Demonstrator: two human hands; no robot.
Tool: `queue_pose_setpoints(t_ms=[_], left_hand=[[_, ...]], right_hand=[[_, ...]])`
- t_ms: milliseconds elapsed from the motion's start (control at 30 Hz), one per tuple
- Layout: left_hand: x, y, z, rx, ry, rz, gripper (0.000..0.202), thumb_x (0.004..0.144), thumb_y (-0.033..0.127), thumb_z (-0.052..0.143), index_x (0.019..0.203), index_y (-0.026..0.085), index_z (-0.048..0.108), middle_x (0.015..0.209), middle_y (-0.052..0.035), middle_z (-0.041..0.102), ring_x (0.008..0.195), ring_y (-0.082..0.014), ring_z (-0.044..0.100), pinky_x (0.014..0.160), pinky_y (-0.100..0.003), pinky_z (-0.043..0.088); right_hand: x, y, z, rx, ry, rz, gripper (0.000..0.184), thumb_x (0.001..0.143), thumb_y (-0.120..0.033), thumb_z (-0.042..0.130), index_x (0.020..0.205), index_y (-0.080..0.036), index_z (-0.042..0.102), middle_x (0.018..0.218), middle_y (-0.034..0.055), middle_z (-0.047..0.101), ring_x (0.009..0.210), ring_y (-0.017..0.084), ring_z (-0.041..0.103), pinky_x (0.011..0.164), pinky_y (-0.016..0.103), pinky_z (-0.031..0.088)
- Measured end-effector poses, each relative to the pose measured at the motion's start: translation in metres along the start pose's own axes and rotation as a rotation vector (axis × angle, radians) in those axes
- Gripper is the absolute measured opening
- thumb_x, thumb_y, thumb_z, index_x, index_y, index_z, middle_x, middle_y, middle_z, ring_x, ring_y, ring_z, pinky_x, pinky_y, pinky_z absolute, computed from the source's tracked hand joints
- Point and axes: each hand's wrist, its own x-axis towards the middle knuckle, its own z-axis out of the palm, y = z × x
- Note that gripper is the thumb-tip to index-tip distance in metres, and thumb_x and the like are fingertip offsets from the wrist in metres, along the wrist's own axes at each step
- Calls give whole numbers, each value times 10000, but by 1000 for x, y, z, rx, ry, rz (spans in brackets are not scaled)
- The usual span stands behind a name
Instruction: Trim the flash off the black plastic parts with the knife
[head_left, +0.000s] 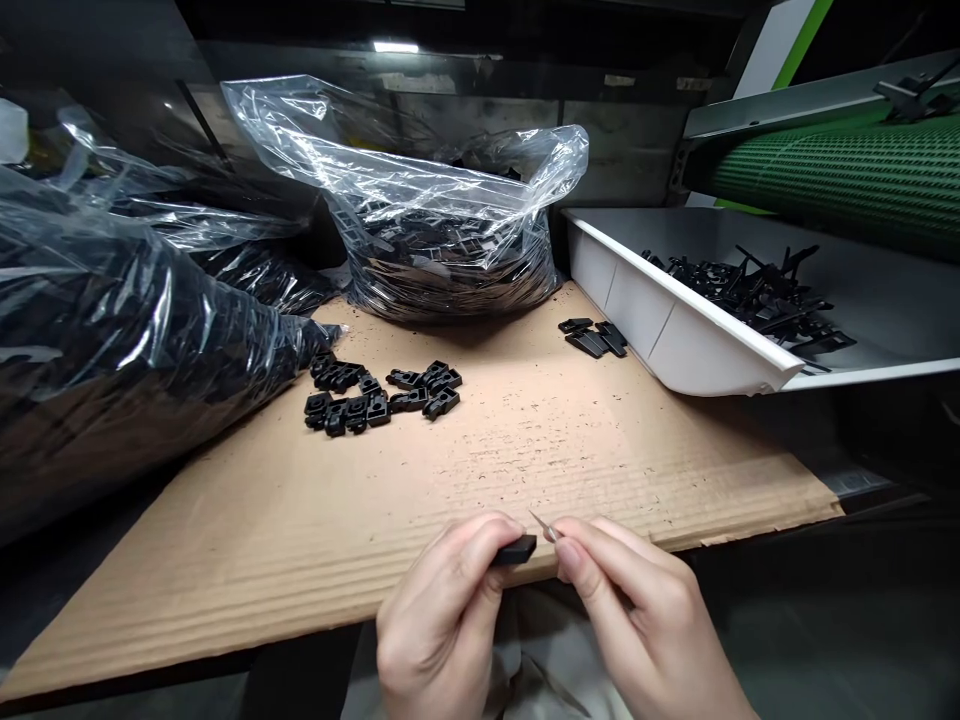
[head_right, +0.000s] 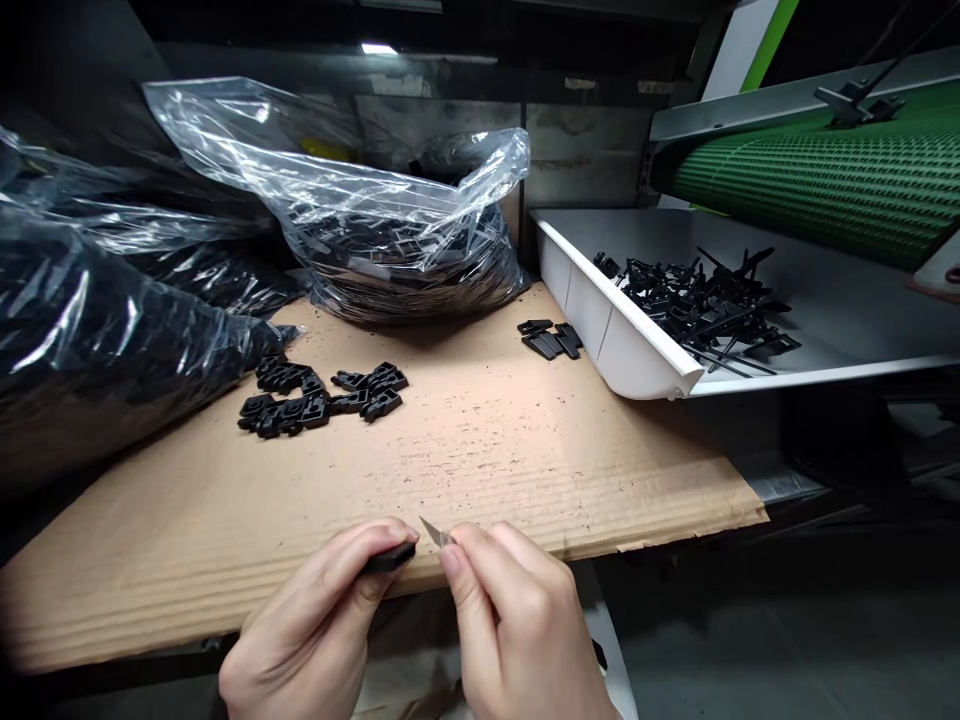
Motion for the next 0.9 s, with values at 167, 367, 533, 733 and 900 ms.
queue_pose_setpoints(t_ms=[167,367,533,733,900], left_hand=[[8,6,-2,-98,-111,-186,272,822,146,516,1009,315,617,986,42,606,870,-113,567,758,-153,457],[17,11,-13,-157,-253,-265,248,849,149,481,958,316,629,979,42,576,1001,-99,496,843,-96,387],[18,8,-15,-260,-255,-291,251,824,148,525,944,331,649,993,52,578,1000,-106,501,849,-98,389],[19,6,-16,-265,-269,-295,253,819,156,537,940,341,660,995,59,594,992,-102,515,852,-98,394],[18,7,-17,-207,-265,-271,281,809,141,549,943,361,659,997,79,605,991,-80,524,856,-69,378]], right_hand=[[-3,-2,-3,255,-95,226,290,901,-284,359,717,-170,552,581,14,575,413,92,497,423,191,429],[3,-7,1,210,-74,262,323,901,-318,352,638,-178,476,532,-17,504,408,77,473,421,173,399],[13,-11,2,57,-57,96,247,891,-222,375,680,-186,499,563,-30,478,495,84,473,474,178,357],[18,-12,3,48,-76,31,214,874,-172,408,678,-190,490,586,-39,478,538,82,475,528,183,349],[20,-13,0,57,-132,69,260,869,-167,398,611,-184,425,554,-44,430,513,78,436,496,188,320]])
